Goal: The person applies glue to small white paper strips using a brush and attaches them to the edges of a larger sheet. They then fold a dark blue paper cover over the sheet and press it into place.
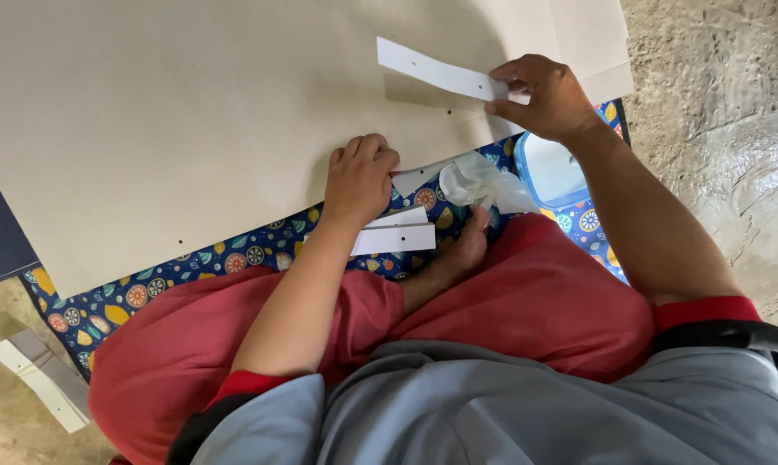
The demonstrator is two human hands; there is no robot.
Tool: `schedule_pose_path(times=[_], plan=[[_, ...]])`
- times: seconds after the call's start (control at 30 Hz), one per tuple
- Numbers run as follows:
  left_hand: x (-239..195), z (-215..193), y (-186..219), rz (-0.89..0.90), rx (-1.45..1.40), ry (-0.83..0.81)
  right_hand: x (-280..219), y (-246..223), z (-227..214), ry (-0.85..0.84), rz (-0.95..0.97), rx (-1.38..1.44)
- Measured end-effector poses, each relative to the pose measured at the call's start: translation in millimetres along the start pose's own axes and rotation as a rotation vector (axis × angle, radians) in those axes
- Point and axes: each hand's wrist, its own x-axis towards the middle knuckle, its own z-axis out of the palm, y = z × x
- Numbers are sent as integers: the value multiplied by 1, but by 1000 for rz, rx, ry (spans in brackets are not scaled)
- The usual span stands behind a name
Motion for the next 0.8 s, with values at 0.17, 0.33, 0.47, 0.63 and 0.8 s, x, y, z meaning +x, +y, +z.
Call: schedule_pose_path(times=[0.17, 0.33, 0.47, 0.63, 0.8], plan=[[3, 17, -4, 75, 24, 41, -3, 3, -3, -36, 37, -84], [25, 23, 4, 91, 53, 152, -3, 11, -15, 108, -63, -9], [27, 8, -3, -155, -160, 161, 2, -2, -22, 349, -195, 152], [22, 6, -1, -222, -220, 165, 6, 2, -29, 578, -303, 446], [20, 13, -4, -183, -290, 340, -1, -8, -50, 726, -325, 339]])
